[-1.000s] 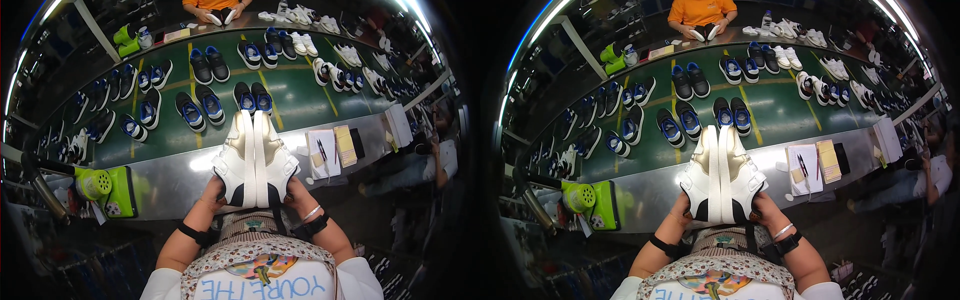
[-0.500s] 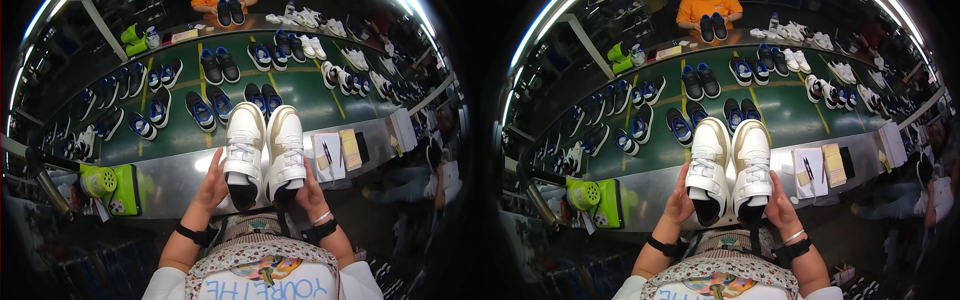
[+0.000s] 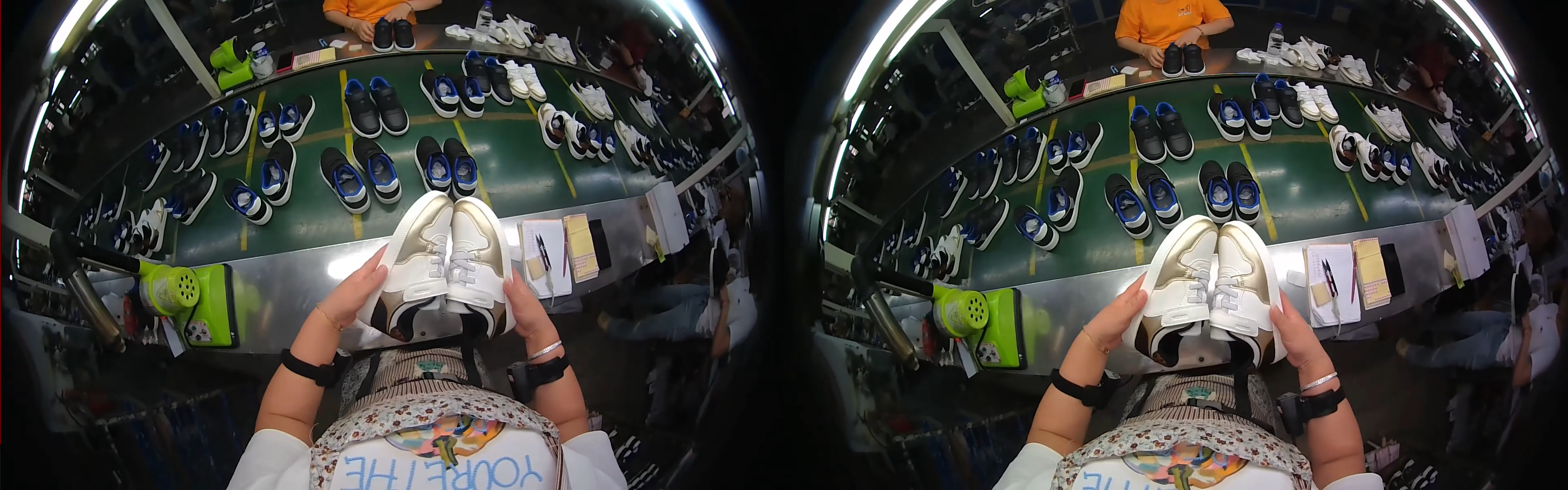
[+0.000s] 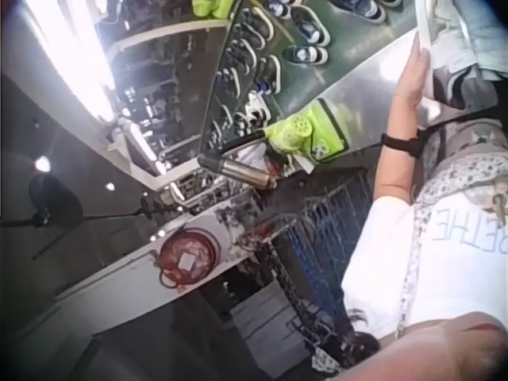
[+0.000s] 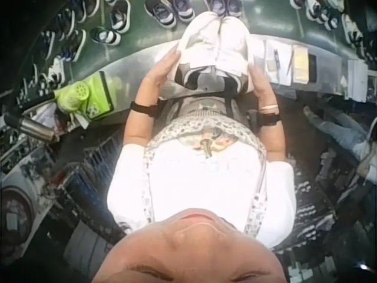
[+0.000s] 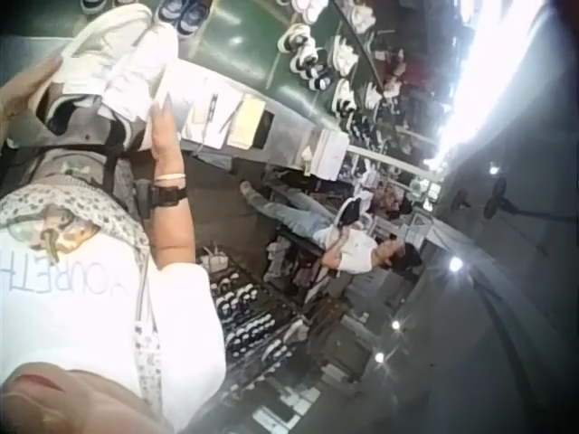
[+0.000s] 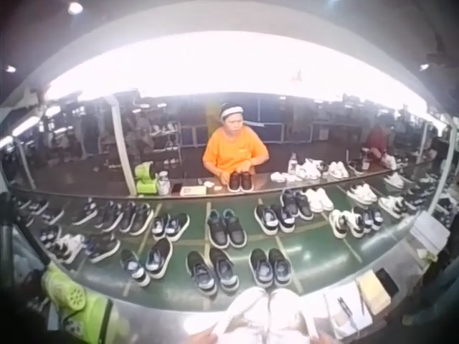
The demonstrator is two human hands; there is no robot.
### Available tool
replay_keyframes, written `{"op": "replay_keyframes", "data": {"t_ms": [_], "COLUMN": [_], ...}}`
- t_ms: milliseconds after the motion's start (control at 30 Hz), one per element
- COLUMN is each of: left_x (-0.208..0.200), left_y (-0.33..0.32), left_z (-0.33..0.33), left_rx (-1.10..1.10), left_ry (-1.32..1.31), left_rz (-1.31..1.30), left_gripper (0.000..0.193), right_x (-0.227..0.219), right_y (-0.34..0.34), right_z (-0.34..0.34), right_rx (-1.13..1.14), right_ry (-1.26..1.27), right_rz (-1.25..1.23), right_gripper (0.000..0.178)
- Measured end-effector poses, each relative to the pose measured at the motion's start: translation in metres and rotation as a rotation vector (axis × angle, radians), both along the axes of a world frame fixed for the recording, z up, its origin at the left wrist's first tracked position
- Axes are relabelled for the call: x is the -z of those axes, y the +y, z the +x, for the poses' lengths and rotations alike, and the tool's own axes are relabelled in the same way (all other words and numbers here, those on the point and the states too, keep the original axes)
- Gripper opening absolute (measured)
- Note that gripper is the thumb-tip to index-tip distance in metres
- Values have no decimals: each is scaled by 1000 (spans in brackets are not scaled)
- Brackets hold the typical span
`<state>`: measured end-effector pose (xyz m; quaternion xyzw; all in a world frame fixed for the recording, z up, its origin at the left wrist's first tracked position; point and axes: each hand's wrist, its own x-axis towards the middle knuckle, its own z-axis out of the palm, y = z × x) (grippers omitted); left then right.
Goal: Inspecting pairs of shoes on a conveyor belt for quality control and documentation.
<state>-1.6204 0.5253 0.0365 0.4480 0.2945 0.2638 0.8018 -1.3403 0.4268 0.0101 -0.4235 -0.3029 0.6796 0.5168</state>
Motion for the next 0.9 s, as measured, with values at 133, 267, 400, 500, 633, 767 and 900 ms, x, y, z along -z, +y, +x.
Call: {"op": "replay_keyframes", "data": {"t_ms": [133,267,400,500,633,767,900], "left_x": [1,5,11,43,54,58,73], "left_y": [6,4,2,-1,-2,-2,-2], "left_z": [-2,-4,-5,-3,8,15,18], "left_rx": [13,18,-120,-319,-355,-392,-346], "left_ry": [229,281,21,-365,-437,-393,-325], "left_rz": [208,308,-228,-736,-919,-956,-707], "left_gripper": [53,51,51,49,43,43,39], "right_x": [-5,-3,-3,17,20,27,40], "right_y": [7,6,7,10,21,32,38], "right_z": [-12,-21,-30,-40,-61,-77,-83], "right_rx": [37,43,131,151,242,276,296], "right_ry": [-404,-557,-19,558,703,795,641], "right_rz": [-32,43,-199,-357,-470,-459,-455], "right_gripper": [49,47,47,49,45,42,47]}}
